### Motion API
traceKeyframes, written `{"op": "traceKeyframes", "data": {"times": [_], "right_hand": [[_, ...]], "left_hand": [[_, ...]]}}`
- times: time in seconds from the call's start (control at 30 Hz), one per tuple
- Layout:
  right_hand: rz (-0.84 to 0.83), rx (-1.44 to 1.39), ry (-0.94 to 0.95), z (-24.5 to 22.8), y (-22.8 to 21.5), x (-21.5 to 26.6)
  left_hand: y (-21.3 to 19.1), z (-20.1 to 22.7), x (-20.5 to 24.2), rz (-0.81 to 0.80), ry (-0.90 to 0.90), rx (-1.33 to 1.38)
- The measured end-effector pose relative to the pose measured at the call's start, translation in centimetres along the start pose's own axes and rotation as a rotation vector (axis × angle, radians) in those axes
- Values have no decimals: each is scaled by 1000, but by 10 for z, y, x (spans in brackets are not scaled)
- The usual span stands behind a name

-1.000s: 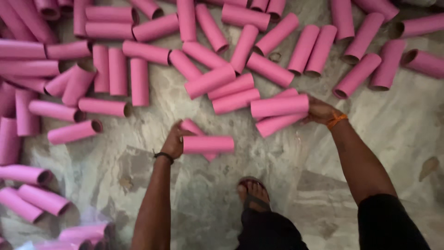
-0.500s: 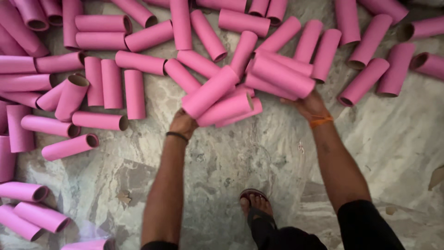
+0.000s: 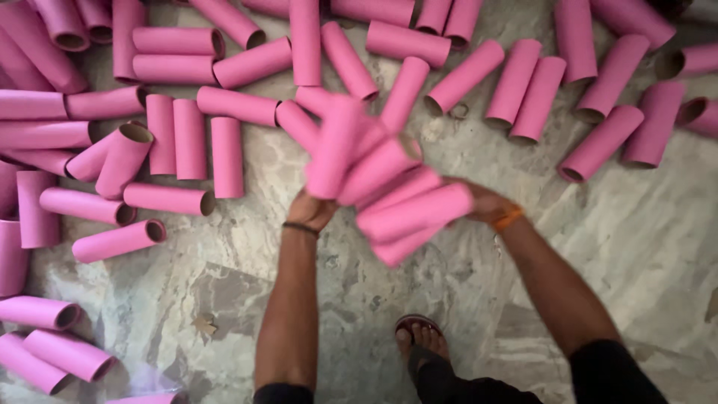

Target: The person gathers pink cylindrical objects from the floor and places them into a clear plastic bag. The person repeatedly scoops up handfuls of cylinders and arranges them inside the bag.

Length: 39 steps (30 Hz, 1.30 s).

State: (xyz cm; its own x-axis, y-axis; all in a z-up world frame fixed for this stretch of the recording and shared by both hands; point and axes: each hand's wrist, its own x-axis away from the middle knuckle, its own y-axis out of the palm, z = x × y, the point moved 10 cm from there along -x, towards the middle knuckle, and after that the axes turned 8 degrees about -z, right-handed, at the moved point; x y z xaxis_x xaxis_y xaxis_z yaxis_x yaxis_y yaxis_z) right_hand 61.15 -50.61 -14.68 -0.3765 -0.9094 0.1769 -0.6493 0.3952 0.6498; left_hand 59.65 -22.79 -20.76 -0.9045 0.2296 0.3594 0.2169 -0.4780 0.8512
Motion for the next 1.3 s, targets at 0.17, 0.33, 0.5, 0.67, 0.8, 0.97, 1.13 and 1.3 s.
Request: {"op": "traceKeyframes", "data": {"times": [0.17, 0.33, 0.5, 0.67, 0.8, 0.97, 1.13, 1.3], "right_hand": [[180, 335, 105, -7, 18, 0], [451, 431, -231, -65, -24, 51], [801, 870, -599, -103, -47, -38], [986, 1353, -636, -65, 11, -132], [1063, 1354, -528, -50, 20, -154], [848, 904, -772, -103, 21, -148], [525, 1553, -548, -158, 111, -110], [155, 1767, -305, -120, 194, -100]], "left_hand": [[26, -8, -16, 96, 60, -161], [4, 29, 87, 196, 379, 21], [-61, 18, 85, 380, 679, 406], [-77, 6, -3, 302, 718, 567], [-79, 20, -15, 466, 762, 469], [-59, 52, 71, 719, 737, 256], [51, 121, 234, 849, 792, -954], [136, 102, 264, 927, 549, -2158]]}}
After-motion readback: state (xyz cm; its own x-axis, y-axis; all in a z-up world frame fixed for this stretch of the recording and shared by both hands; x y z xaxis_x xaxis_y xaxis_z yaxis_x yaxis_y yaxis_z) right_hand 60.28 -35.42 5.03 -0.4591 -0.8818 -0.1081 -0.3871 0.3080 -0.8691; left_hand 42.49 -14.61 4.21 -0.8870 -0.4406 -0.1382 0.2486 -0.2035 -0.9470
